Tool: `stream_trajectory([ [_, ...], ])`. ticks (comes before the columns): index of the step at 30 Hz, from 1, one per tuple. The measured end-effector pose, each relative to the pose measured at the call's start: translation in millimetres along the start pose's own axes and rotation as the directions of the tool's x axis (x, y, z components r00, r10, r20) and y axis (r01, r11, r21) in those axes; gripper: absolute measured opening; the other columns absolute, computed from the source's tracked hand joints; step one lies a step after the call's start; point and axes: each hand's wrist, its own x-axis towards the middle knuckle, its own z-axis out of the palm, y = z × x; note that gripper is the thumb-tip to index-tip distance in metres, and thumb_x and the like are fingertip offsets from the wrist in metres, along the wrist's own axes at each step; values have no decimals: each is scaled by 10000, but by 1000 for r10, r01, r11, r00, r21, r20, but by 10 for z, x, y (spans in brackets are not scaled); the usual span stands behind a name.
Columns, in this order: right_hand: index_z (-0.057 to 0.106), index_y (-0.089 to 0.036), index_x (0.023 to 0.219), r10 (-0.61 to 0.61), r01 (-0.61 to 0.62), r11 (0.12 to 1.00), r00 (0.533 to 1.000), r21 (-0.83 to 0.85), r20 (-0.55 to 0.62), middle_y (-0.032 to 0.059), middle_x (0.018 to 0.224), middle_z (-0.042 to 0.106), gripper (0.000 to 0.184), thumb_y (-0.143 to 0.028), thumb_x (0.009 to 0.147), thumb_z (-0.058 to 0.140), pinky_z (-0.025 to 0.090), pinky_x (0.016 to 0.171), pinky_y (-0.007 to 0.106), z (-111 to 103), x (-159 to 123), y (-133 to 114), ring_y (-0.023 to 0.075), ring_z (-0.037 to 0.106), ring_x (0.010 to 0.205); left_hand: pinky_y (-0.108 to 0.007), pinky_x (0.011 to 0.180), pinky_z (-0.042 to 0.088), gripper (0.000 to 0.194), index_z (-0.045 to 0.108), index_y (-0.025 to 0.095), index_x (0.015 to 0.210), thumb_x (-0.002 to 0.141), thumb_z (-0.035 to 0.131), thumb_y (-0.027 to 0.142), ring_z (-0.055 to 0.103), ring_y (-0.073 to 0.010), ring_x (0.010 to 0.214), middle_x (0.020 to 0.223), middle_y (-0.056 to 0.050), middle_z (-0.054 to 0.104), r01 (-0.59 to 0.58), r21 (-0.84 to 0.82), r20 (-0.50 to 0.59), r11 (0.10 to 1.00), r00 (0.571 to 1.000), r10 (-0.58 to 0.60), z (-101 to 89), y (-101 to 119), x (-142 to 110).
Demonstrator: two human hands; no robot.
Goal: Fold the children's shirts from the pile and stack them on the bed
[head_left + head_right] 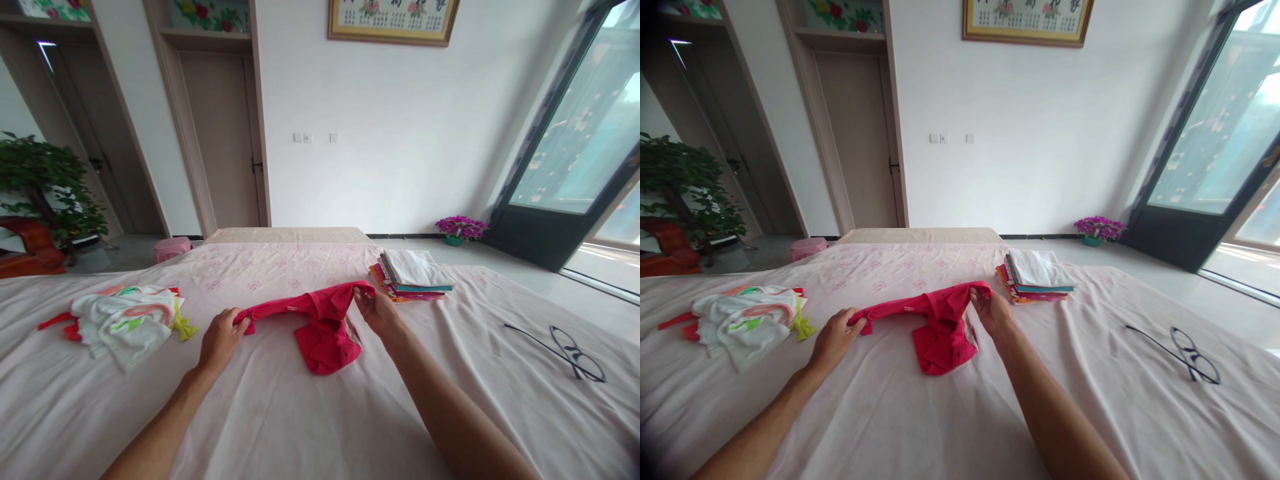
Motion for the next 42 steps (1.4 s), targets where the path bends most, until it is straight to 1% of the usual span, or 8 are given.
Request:
stream_trajectory([
  [5, 597, -222, 932, -201, 173, 949, 976, -264, -83, 73, 1007, 683, 233, -297, 720, 659, 553, 851, 409, -15, -32, 47, 244, 647, 1011, -262, 698, 437, 339, 599, 199, 746, 840, 535, 518, 566, -176, 719, 710, 3, 611, 197, -516, 218, 834, 971, -94, 3, 330, -69],
  [9, 586, -208, 1160, -275, 389, 716, 921, -580, 277, 103, 1222, 610, 437, -231, 726, 630, 526, 868, 396, 196, -327, 130, 253, 581, 1116, -277, 747, 466, 344, 625, 181, 817, 836, 562, 518, 588, -178, 775, 768, -10, 642, 321, -721, 361, 614, 931, -62, 16, 611, -145],
  [16, 368, -271, 1457, -151, 825, 322, 529, -464, 835, 95, 1391, 489, 814, -32, 698, 538, 432, 1002, 372, 675, -928, 200, 223, 475, 1250, -313, 852, 482, 370, 676, 159, 948, 835, 597, 502, 619, -200, 887, 875, -46, 694, 353, -733, 481, 581, 873, 76, -21, 1039, -329],
  [20, 640, -227, 1141, -208, 749, 283, 658, -599, 724, 71, 1028, 637, 416, -98, 755, 552, 486, 797, 309, 636, -898, 171, 199, 594, 933, -347, 892, 495, 420, 673, 176, 1061, 867, 546, 526, 643, -234, 985, 1028, -86, 710, 397, -784, 510, 477, 850, 130, -15, 1159, -431],
  [23, 617, -191, 764, -303, 583, 532, 808, -613, 505, 24, 766, 613, 44, -193, 779, 575, 467, 660, 263, 592, -795, 38, 157, 569, 719, -349, 968, 467, 403, 653, 202, 1109, 826, 628, 486, 617, -239, 1105, 1161, -95, 682, 359, -766, 478, 533, 873, 99, 61, 1108, -450],
  [28, 550, -193, 679, -178, 238, 918, 962, -318, 207, -46, 507, 501, 256, -409, 778, 646, 322, 405, 193, 559, -676, -269, 85, 422, 436, -349, 914, 483, 570, 616, 191, 1207, 750, 675, 526, 604, -261, 1135, 1271, -148, 612, 262, -589, 403, 764, 915, -3, 369, 956, -441],
  [36, 619, -168, 768, -210, 213, 977, 973, -21, 101, -5, 577, 626, 239, -363, 694, 736, 391, 386, 190, 403, -607, -749, 113, 552, 473, -398, 994, 375, 624, 573, 145, 1280, 769, 608, 502, 527, -320, 1186, 1252, -179, 602, 11, -80, 375, 997, 927, 20, 794, 1195, -266],
  [42, 626, -172, 784, -330, 329, 940, 944, 94, -2, -20, 609, 640, 156, -285, 694, 686, 425, 412, 186, 105, -462, -1040, 105, 576, 500, -342, 847, 414, 193, 685, 198, 837, 720, 640, 345, 608, -261, 944, 928, -101, 686, -92, 27, 386, 995, 919, 74, 897, 1223, -72],
])
